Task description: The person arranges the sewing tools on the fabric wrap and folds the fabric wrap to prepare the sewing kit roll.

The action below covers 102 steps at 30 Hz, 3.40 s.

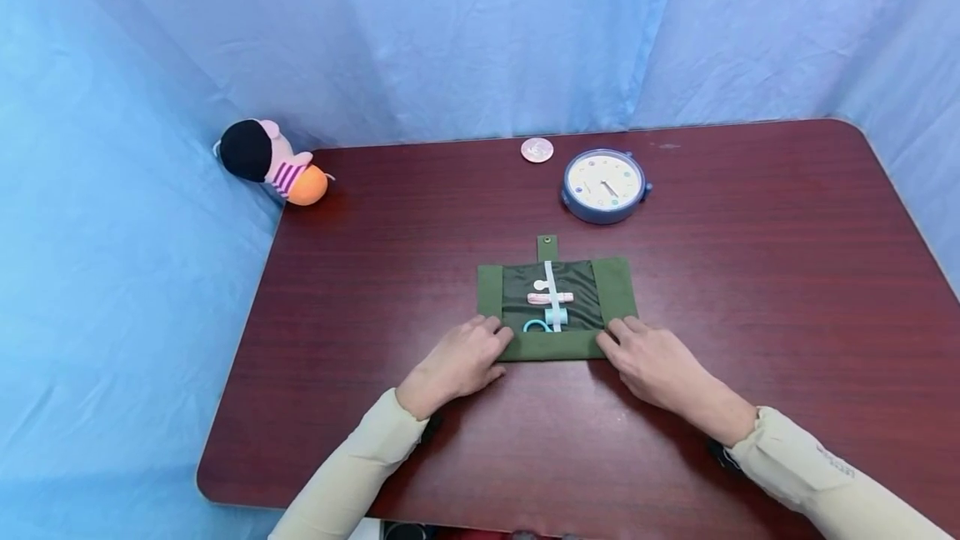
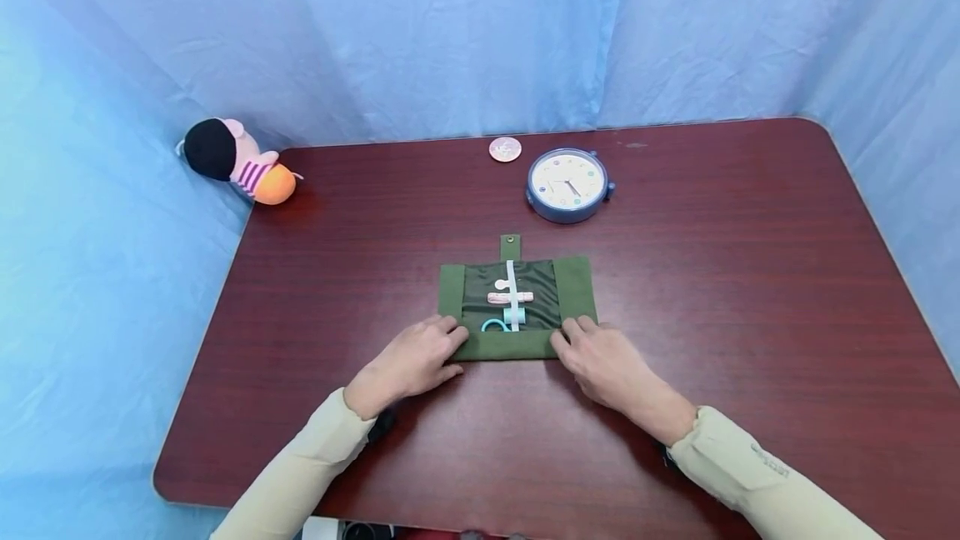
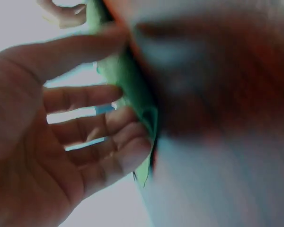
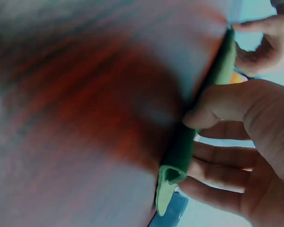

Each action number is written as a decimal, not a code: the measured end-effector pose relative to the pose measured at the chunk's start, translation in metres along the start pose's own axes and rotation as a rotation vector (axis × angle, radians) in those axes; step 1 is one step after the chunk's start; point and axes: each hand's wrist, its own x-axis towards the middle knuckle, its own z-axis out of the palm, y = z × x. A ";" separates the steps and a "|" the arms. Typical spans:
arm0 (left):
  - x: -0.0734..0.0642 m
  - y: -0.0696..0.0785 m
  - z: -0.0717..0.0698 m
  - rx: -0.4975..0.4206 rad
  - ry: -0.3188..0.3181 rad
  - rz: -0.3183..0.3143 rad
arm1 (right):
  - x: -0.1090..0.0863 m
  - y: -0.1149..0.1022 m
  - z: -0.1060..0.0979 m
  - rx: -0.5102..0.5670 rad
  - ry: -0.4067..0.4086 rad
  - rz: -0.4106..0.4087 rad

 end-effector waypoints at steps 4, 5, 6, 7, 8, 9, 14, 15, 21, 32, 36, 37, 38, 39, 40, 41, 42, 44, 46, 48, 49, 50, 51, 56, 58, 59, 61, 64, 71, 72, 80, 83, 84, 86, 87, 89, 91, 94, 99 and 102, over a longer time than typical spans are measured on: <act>0.002 0.004 0.003 0.079 0.050 0.000 | 0.003 0.001 0.004 -0.090 0.038 -0.087; 0.002 0.005 0.004 0.093 0.059 -0.001 | 0.004 0.002 0.005 -0.106 0.044 -0.108; 0.003 0.005 0.005 0.105 0.065 -0.003 | 0.005 0.002 0.006 -0.119 0.051 -0.128; 0.003 0.006 0.005 0.117 0.066 -0.005 | 0.005 0.003 0.007 -0.128 0.057 -0.144; 0.003 0.007 0.006 0.128 0.068 -0.004 | 0.006 0.004 0.007 -0.133 0.064 -0.158; 0.003 0.007 0.007 0.137 0.069 -0.003 | 0.006 0.005 0.008 -0.137 0.071 -0.170; 0.001 0.007 0.008 0.128 0.082 0.003 | 0.008 0.011 0.010 -0.113 0.086 -0.197; 0.000 0.006 0.007 0.115 0.086 0.002 | 0.008 0.013 0.011 -0.097 0.086 -0.194; -0.003 0.000 0.002 0.015 0.099 0.020 | 0.007 0.024 0.009 0.058 0.091 -0.153; -0.001 -0.022 -0.006 -0.324 0.008 0.016 | 0.007 0.043 -0.004 0.441 -0.089 0.036; 0.004 -0.033 -0.005 -0.468 -0.010 -0.004 | 0.011 0.051 0.000 0.528 -0.106 0.057; 0.005 -0.036 -0.004 -0.502 -0.016 -0.010 | 0.012 0.053 0.001 0.543 -0.112 0.067; 0.006 -0.039 -0.004 -0.529 -0.021 -0.015 | 0.014 0.054 0.002 0.560 -0.116 0.075; 0.008 -0.042 -0.004 -0.560 -0.028 -0.020 | 0.015 0.056 0.002 0.578 -0.119 0.085; 0.009 -0.044 -0.003 -0.587 -0.035 -0.026 | 0.017 0.057 0.003 0.596 -0.122 0.094; 0.010 -0.047 -0.003 -0.619 -0.044 -0.033 | 0.018 0.059 0.004 0.615 -0.127 0.106; 0.011 -0.049 -0.002 -0.649 -0.052 -0.041 | 0.020 0.060 0.005 0.633 -0.130 0.118; 0.014 -0.054 -0.002 -0.700 -0.067 -0.054 | 0.023 0.063 0.006 0.672 -0.144 0.149; 0.017 -0.059 -0.001 -0.735 -0.078 -0.059 | 0.025 0.066 0.008 0.705 -0.161 0.176; 0.020 -0.063 -0.001 -0.757 -0.087 -0.067 | 0.028 0.069 0.009 0.730 -0.182 0.204; 0.021 -0.065 -0.001 -0.767 -0.091 -0.071 | 0.029 0.071 0.009 0.740 -0.194 0.217; 0.023 -0.067 -0.001 -0.775 -0.096 -0.075 | 0.030 0.073 0.009 0.750 -0.201 0.228; 0.024 -0.069 -0.001 -0.780 -0.099 -0.076 | 0.032 0.074 0.010 0.760 -0.209 0.238; 0.034 -0.076 -0.002 -0.810 -0.121 -0.103 | 0.038 0.081 0.011 0.794 -0.238 0.279; 0.037 -0.078 -0.002 -0.817 -0.128 -0.121 | 0.040 0.084 0.014 0.792 -0.251 0.290; 0.038 -0.078 -0.002 -0.819 -0.130 -0.130 | 0.041 0.085 0.015 0.790 -0.259 0.295; 0.040 -0.080 -0.002 -0.822 -0.139 -0.151 | 0.043 0.086 0.017 0.784 -0.269 0.305; 0.042 -0.081 -0.003 -0.814 -0.150 -0.173 | 0.046 0.088 0.018 0.773 -0.271 0.312; 0.045 -0.082 -0.002 -0.782 -0.145 -0.238 | 0.052 0.089 0.020 0.751 -0.265 0.353; 0.046 -0.082 -0.001 -0.778 -0.137 -0.249 | 0.052 0.089 0.020 0.750 -0.262 0.359; 0.047 -0.078 0.004 -0.666 -0.045 -0.270 | 0.057 0.088 0.020 0.686 -0.228 0.375; 0.046 -0.077 0.005 -0.617 -0.019 -0.257 | 0.058 0.087 0.023 0.639 -0.200 0.368; 0.045 -0.077 0.005 -0.605 -0.017 -0.254 | 0.059 0.087 0.024 0.620 -0.189 0.361; 0.044 -0.076 0.006 -0.580 -0.015 -0.243 | 0.059 0.086 0.027 0.583 -0.169 0.348; 0.044 -0.075 0.005 -0.576 -0.021 -0.240 | 0.059 0.086 0.027 0.570 -0.160 0.339; 0.043 -0.074 0.005 -0.563 -0.038 -0.242 | 0.058 0.085 0.029 0.545 -0.147 0.331; 0.042 -0.071 0.004 -0.543 -0.054 -0.255 | 0.057 0.083 0.030 0.519 -0.143 0.333; 0.042 -0.066 0.004 -0.460 -0.073 -0.291 | 0.056 0.080 0.032 0.471 -0.133 0.336; 0.041 -0.057 0.002 -0.221 0.039 -0.153 | 0.056 0.077 0.034 0.360 -0.069 0.294; 0.037 -0.051 -0.002 -0.147 0.126 0.040 | 0.056 0.075 0.035 0.324 -0.040 0.269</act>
